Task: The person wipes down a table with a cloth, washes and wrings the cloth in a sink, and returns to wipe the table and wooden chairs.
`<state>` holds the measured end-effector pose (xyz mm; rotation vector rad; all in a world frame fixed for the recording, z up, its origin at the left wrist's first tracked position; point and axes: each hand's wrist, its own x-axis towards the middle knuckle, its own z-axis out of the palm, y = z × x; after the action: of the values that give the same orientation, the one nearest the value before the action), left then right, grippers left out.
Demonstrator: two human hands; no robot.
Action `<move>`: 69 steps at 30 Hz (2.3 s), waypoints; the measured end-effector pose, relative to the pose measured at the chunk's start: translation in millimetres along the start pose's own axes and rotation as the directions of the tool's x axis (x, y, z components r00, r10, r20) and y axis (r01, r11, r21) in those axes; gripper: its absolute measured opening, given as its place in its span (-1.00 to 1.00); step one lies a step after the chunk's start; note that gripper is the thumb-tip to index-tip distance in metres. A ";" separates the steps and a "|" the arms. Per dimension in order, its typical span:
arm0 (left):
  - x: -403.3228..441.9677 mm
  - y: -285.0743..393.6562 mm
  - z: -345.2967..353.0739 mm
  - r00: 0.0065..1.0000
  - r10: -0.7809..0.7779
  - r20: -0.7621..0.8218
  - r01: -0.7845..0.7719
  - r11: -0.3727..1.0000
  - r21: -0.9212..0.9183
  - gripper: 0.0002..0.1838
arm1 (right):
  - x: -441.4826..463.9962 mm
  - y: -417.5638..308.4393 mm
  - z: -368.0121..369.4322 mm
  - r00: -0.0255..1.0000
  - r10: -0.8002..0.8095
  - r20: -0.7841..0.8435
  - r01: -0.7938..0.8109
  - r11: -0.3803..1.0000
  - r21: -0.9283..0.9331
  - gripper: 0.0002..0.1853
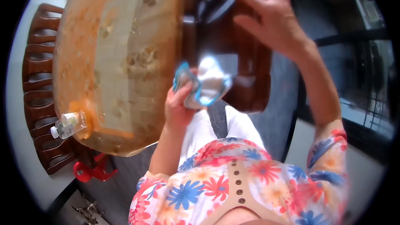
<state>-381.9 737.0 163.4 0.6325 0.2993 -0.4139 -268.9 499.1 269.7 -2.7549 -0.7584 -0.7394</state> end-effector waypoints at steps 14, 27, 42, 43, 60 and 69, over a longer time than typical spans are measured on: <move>64.4 -136.1 -125.5 0.901 0.143 -0.409 -0.092 0.985 0.143 -0.62 | -41.3 57.3 -21.0 0.924 -0.093 0.371 0.061 0.993 0.097 -0.78; 274.1 -223.6 -230.0 0.951 0.137 0.276 -0.105 -0.699 0.707 -0.37 | -102.1 109.8 -57.0 0.831 0.188 0.523 -0.286 0.952 0.112 -0.78; 315.5 -171.3 -204.1 0.830 0.556 -0.034 0.203 -0.244 0.948 -0.48 | -84.5 124.4 -63.4 0.810 0.244 0.533 -0.285 0.958 -0.005 -0.80; 289.2 -181.2 -214.9 0.784 0.619 -0.056 0.214 -0.185 0.959 -0.51 | -84.1 123.1 -67.7 0.815 0.235 0.530 -0.277 0.961 0.000 -0.80; 14.0 -228.7 -203.6 0.753 0.174 -0.635 0.528 0.417 0.740 -0.65 | -40.7 56.9 -29.5 0.964 -0.069 0.256 -0.001 0.964 0.264 -0.85; -15.4 -232.6 -121.1 0.835 0.460 -0.302 0.261 0.152 0.953 -0.30 | -11.4 25.0 -9.5 0.978 -0.169 0.122 0.129 0.951 0.282 -0.83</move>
<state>-519.7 647.1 -41.3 2.1982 0.5170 -0.2148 -268.2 470.1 270.8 -2.5406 -1.0254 -0.4235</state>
